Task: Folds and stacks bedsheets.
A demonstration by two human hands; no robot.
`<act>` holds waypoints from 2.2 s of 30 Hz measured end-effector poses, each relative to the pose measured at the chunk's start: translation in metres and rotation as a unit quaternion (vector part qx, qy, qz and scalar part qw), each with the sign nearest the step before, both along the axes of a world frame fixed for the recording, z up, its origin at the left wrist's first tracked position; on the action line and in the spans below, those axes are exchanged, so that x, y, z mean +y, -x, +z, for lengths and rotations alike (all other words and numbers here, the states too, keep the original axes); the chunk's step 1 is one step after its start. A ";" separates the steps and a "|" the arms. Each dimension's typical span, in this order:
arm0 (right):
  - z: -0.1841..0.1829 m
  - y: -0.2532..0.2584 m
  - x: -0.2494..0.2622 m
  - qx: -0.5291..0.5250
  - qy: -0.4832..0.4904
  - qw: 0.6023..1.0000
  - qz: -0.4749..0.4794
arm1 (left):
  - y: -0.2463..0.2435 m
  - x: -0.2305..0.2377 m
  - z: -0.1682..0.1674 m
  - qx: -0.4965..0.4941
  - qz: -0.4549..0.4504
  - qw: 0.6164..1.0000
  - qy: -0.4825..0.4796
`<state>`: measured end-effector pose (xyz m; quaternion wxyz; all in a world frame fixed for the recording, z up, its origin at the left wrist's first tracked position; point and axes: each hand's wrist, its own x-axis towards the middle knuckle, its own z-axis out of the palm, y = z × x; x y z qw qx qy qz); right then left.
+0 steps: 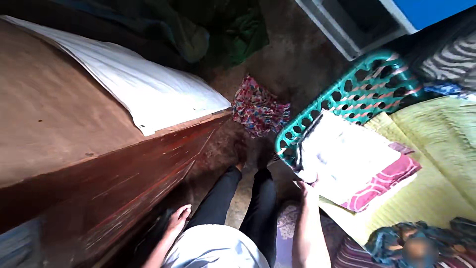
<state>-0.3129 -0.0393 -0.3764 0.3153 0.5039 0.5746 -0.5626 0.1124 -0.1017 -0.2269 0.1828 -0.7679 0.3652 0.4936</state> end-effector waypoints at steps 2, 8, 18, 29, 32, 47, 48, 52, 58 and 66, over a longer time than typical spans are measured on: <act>0.017 0.011 -0.001 -0.001 0.009 1.000 0.000 | 0.018 -0.006 0.001 0.033 -0.002 0.999 0.010; 0.069 0.027 0.018 0.097 0.026 0.993 -0.056 | 0.042 -0.024 0.014 0.084 -0.046 0.995 -0.033; 0.082 0.005 0.033 0.109 -0.008 0.993 -0.031 | 0.007 -0.084 0.017 0.055 -0.034 0.997 -0.047; 0.073 -0.011 0.033 0.078 -0.061 0.995 -0.031 | 0.005 -0.092 0.010 0.063 -0.044 0.994 -0.076; 0.068 -0.009 0.034 0.069 -0.074 0.995 -0.024 | 0.004 -0.095 0.008 0.058 -0.048 0.994 -0.078; 0.060 -0.016 0.029 0.067 -0.091 0.994 -0.007 | -0.018 -0.084 0.007 0.062 -0.017 0.995 -0.077; 0.059 -0.015 0.026 0.068 -0.085 0.994 -0.010 | -0.018 -0.086 0.007 0.058 -0.015 0.995 -0.074; 0.059 -0.022 0.031 0.063 -0.094 0.993 -0.014 | -0.026 -0.089 0.013 0.038 -0.004 0.996 -0.075; 0.068 -0.023 0.026 0.088 -0.104 0.991 -0.002 | -0.030 -0.096 0.011 0.043 -0.008 0.997 -0.062; 0.083 -0.020 0.037 0.101 -0.089 0.991 -0.020 | -0.037 -0.083 0.017 0.055 -0.033 0.995 -0.074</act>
